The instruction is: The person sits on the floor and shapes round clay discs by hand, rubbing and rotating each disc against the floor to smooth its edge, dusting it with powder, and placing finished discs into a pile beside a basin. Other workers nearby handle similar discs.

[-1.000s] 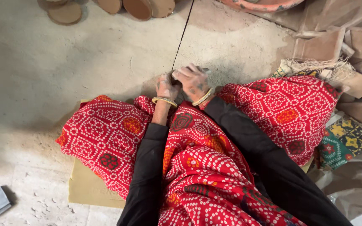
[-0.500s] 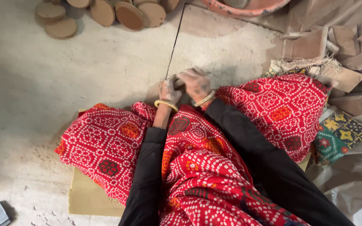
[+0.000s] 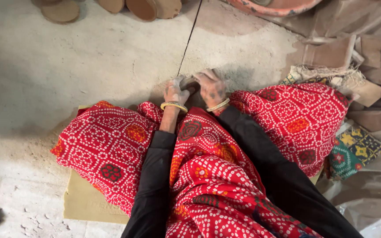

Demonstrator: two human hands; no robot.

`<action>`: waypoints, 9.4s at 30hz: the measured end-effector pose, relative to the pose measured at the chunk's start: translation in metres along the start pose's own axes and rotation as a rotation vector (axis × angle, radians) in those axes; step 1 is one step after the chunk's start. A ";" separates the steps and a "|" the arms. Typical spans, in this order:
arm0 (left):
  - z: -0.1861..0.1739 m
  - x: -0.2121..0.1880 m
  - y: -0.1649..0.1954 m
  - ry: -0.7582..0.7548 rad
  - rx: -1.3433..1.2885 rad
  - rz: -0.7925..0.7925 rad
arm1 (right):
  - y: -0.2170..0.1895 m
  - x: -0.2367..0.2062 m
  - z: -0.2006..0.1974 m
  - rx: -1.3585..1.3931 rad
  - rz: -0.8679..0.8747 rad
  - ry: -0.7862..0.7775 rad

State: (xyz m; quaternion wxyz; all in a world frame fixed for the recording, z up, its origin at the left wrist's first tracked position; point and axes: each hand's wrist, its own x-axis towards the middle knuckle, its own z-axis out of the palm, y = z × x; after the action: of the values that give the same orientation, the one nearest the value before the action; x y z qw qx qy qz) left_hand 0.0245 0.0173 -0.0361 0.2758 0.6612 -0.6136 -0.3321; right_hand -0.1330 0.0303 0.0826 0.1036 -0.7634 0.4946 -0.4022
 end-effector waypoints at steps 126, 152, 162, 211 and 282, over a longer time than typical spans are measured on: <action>-0.021 -0.013 0.022 0.219 -0.191 0.215 | -0.001 0.007 0.019 -0.248 -0.243 -0.058; -0.042 -0.003 0.050 -0.030 -1.106 -0.226 | 0.032 0.002 -0.007 0.308 0.345 0.052; -0.015 -0.002 0.037 0.071 -0.218 0.083 | 0.023 0.009 0.019 0.012 0.015 0.038; 0.001 -0.009 0.017 0.258 -0.133 0.238 | 0.007 0.002 0.002 -0.067 -0.015 -0.057; -0.020 0.009 0.062 0.057 -0.476 0.160 | 0.014 0.023 0.008 -0.361 -0.328 -0.085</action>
State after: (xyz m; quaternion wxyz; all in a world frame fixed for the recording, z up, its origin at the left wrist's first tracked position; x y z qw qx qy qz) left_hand 0.0011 0.0021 0.0232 0.4664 0.5361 -0.5603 -0.4256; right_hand -0.1321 0.0025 0.0815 -0.0805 -0.8559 0.4232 -0.2861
